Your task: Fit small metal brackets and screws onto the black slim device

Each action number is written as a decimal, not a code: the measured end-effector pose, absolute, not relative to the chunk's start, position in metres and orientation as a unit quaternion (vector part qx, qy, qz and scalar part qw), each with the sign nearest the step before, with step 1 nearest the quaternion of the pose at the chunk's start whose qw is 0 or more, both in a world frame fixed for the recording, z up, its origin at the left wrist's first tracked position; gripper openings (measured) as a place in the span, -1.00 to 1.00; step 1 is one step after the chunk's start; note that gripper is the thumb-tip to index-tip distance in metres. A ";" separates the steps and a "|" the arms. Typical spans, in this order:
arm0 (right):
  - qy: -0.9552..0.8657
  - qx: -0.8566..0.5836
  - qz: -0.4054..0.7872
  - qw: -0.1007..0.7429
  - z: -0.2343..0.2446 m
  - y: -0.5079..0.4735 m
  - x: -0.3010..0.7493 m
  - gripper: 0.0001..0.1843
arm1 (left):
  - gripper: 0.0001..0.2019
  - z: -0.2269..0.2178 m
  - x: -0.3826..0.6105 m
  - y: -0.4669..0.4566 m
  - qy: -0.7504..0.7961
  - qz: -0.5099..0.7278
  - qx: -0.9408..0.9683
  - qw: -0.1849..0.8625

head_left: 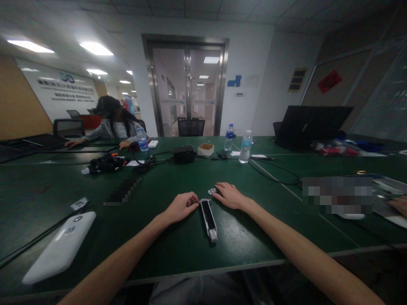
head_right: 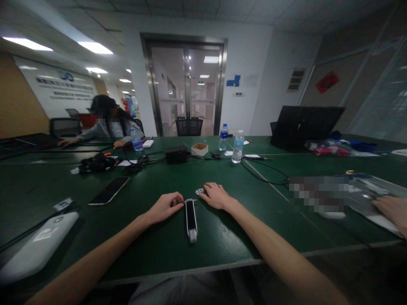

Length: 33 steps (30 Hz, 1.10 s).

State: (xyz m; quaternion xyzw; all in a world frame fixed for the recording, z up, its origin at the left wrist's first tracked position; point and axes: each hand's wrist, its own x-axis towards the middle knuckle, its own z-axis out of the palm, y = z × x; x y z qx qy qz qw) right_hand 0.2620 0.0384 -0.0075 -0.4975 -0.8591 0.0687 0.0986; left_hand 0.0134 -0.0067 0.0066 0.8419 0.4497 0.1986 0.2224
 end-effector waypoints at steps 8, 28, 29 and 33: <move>-0.862 -0.492 0.062 0.106 -0.011 0.040 0.263 -0.39 | -0.80 0.007 0.013 -0.007 0.441 0.169 0.857 0.205; -0.862 -0.493 0.071 0.099 -0.012 0.039 0.264 -0.40 | -0.81 0.013 0.015 -0.012 0.430 0.135 0.877 0.166; -0.862 -0.493 0.072 0.097 -0.012 0.039 0.264 -0.40 | -0.81 0.013 0.015 -0.013 0.430 0.135 0.877 0.165; -0.862 -0.492 0.074 0.093 -0.013 0.040 0.265 -0.41 | -0.82 0.015 0.016 -0.015 0.433 0.131 0.877 0.161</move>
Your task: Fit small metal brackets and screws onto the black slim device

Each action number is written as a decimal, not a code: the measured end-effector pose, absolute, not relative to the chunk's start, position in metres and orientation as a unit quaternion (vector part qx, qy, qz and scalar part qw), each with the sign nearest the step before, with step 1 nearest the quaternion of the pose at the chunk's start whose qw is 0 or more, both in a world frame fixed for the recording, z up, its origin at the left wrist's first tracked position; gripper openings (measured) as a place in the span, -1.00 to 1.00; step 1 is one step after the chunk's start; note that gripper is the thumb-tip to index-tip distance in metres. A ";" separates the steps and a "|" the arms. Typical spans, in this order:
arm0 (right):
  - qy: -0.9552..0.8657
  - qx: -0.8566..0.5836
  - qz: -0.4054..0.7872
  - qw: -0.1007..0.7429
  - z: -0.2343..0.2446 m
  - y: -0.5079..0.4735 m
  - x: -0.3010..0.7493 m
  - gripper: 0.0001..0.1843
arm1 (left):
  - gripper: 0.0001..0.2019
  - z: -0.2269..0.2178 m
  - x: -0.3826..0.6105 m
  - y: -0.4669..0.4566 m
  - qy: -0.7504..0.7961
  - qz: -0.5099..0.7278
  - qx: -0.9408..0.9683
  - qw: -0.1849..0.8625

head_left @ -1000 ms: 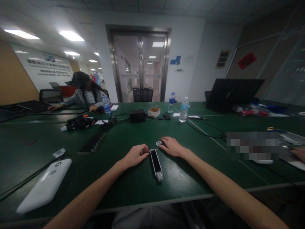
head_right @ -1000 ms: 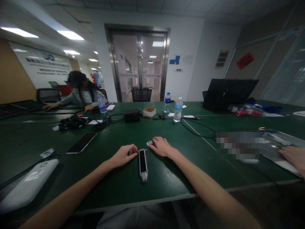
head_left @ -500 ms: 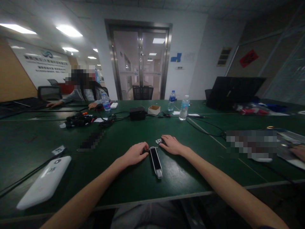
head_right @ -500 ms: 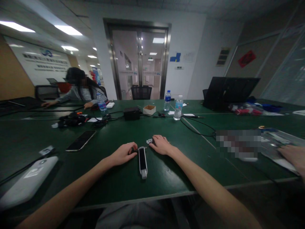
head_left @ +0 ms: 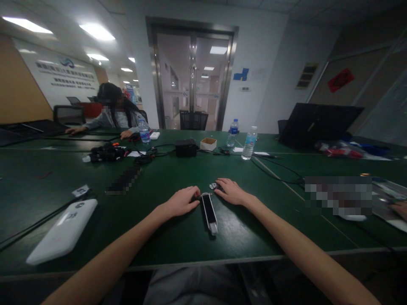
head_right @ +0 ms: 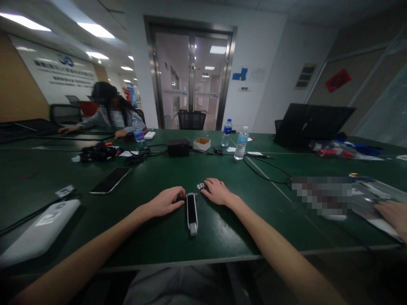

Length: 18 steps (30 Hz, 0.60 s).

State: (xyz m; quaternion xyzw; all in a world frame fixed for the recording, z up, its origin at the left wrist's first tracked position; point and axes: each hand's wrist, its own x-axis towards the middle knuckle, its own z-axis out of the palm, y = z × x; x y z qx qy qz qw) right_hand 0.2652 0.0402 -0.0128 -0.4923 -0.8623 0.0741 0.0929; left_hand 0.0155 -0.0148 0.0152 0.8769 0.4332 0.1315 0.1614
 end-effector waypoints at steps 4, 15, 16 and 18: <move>-0.864 -0.490 0.075 0.090 -0.013 0.041 0.266 -0.39 | -0.82 0.016 0.016 -0.016 0.433 0.130 0.878 0.159; -0.866 -0.486 0.047 0.105 -0.007 0.039 0.265 -0.46 | -0.81 0.009 0.015 -0.012 0.430 0.150 0.878 0.148; -0.865 -0.488 0.042 0.106 -0.006 0.039 0.266 -0.48 | -0.81 0.009 0.015 -0.012 0.429 0.151 0.878 0.147; -0.865 -0.489 0.030 0.109 -0.005 0.040 0.267 -0.52 | -0.81 0.009 0.015 -0.012 0.428 0.154 0.879 0.145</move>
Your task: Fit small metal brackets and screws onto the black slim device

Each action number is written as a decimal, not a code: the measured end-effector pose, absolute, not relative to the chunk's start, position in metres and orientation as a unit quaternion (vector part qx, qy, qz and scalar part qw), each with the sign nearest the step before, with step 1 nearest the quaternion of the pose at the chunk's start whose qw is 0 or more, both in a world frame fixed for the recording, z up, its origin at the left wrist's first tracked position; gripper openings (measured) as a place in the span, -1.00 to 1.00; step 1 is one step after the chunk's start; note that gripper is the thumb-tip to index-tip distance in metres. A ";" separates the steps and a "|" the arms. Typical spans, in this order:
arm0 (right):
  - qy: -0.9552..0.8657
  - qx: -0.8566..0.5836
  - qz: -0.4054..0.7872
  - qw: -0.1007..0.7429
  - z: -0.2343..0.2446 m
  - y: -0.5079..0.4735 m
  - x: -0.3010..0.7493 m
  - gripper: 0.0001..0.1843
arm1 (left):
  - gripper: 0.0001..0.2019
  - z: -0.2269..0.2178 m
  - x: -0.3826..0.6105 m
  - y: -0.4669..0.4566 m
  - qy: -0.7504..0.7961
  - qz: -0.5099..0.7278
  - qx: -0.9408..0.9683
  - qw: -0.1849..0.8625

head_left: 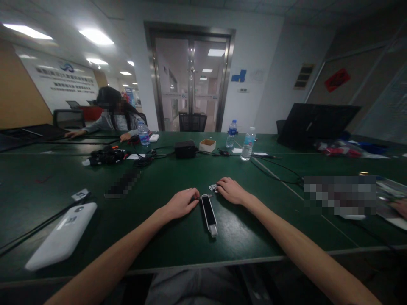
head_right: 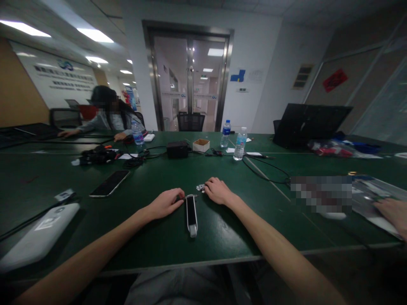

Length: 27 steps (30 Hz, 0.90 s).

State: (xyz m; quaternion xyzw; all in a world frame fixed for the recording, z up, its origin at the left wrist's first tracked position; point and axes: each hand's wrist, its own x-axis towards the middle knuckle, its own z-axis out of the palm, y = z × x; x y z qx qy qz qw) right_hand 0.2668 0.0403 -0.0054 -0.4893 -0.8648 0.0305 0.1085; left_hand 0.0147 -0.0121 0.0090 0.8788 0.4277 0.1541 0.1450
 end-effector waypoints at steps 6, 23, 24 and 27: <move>-0.870 -0.478 0.006 0.123 -0.005 0.044 0.270 -0.62 | -0.81 0.008 0.015 -0.012 0.433 0.160 0.874 0.150; -0.864 -0.491 0.013 0.109 0.001 0.042 0.270 -0.76 | -0.83 0.007 0.014 -0.011 0.429 0.158 0.877 0.144; -0.864 -0.491 0.016 0.107 0.002 0.042 0.270 -0.76 | -0.83 0.007 0.014 -0.011 0.429 0.158 0.878 0.143; -0.867 -0.488 0.015 0.098 0.003 0.043 0.273 -0.74 | -0.83 0.008 0.014 -0.011 0.428 0.157 0.878 0.144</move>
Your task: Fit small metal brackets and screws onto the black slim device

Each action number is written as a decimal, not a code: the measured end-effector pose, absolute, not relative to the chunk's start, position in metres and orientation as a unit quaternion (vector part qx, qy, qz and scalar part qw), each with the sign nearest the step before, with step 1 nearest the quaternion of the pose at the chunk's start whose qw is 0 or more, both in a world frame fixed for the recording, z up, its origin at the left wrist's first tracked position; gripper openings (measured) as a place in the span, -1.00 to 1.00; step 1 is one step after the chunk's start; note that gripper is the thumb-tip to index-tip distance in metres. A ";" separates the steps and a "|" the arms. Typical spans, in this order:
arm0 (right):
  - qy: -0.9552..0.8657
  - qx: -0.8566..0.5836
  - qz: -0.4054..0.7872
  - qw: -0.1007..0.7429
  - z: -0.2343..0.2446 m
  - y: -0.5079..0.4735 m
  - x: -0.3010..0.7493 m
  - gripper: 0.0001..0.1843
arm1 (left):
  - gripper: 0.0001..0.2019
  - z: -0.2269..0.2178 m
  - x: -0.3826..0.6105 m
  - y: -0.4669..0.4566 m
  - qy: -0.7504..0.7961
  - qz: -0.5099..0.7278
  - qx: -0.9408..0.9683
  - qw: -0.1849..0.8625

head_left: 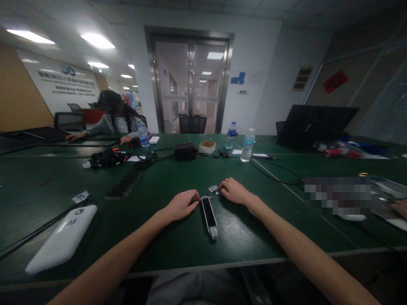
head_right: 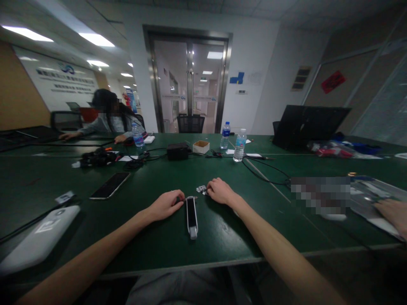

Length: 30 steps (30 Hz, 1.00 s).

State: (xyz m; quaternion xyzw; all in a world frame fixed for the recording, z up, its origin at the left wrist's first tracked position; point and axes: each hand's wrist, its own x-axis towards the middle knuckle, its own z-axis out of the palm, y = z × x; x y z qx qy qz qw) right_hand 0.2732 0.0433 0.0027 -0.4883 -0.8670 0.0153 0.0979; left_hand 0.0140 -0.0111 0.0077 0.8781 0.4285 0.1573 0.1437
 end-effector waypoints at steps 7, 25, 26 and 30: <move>-0.867 -0.493 -0.008 0.076 0.001 0.050 0.284 -0.72 | -0.83 0.011 0.014 -0.013 0.432 0.153 0.876 0.149; -0.868 -0.482 -0.005 0.119 -0.001 0.055 0.292 -0.76 | -0.83 0.010 0.014 -0.013 0.432 0.156 0.876 0.145; -0.873 -0.473 0.000 0.122 -0.002 0.055 0.290 -0.76 | -0.83 0.009 0.014 -0.012 0.430 0.157 0.877 0.142; -0.886 -0.449 0.014 0.119 -0.002 0.053 0.286 -0.82 | -0.83 0.008 0.013 -0.011 0.429 0.159 0.877 0.146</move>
